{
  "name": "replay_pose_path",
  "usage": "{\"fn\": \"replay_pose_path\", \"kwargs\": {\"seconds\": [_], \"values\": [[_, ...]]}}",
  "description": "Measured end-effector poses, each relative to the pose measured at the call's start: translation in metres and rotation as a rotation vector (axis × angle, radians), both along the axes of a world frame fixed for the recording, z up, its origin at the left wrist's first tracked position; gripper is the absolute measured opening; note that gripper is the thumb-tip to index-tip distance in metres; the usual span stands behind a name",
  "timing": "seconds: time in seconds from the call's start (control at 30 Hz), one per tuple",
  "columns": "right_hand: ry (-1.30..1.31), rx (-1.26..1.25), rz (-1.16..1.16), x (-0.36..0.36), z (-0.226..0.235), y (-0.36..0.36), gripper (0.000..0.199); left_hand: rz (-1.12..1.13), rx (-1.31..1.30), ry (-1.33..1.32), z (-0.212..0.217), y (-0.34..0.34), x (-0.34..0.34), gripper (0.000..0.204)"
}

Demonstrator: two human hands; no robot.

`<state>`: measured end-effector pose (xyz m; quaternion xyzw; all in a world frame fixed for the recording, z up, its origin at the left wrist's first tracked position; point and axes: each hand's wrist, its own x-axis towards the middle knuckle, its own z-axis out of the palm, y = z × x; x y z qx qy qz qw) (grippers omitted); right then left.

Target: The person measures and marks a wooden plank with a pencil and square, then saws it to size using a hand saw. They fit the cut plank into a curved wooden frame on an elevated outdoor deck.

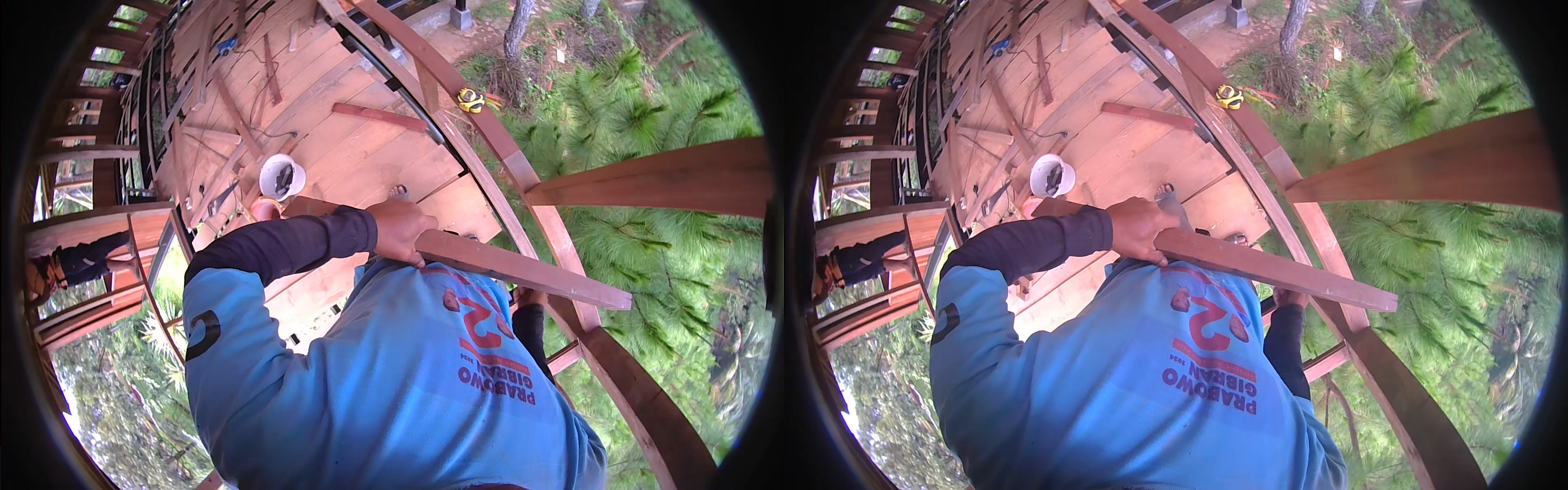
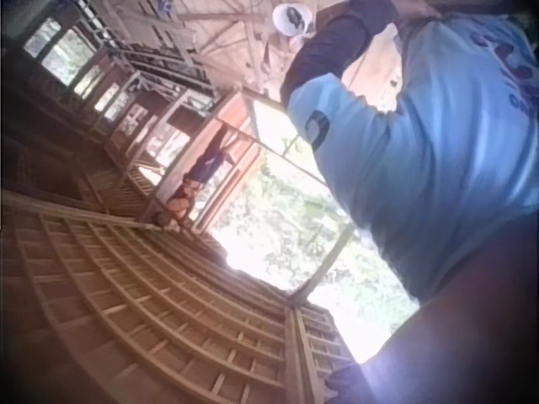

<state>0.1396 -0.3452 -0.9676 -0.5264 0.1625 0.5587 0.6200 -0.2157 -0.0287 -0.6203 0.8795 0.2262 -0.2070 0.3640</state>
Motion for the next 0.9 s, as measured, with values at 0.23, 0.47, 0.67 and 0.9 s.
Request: {"fn": "replay_pose_path", "kwargs": {"seconds": [0.23,0.47,0.67,0.9], "values": [[0.078,-0.634,0.289,-0.106,-0.024,-0.017,0.037,0.297,0.049,0.083,-0.01,0.004,-0.113,0.05],[-0.007,-0.562,0.402,-0.131,-0.012,0.081,0.027,0.311,0.031,0.252,-0.026,0.034,-0.221,0.052],[-0.098,-0.557,0.375,-0.158,0.011,0.158,0.024,0.467,0.024,0.311,-0.035,0.058,-0.326,0.055],[-0.361,-0.468,0.49,-0.204,0.04,0.295,0.024,0.688,0.074,0.388,-0.036,0.085,-0.406,0.052]]}}
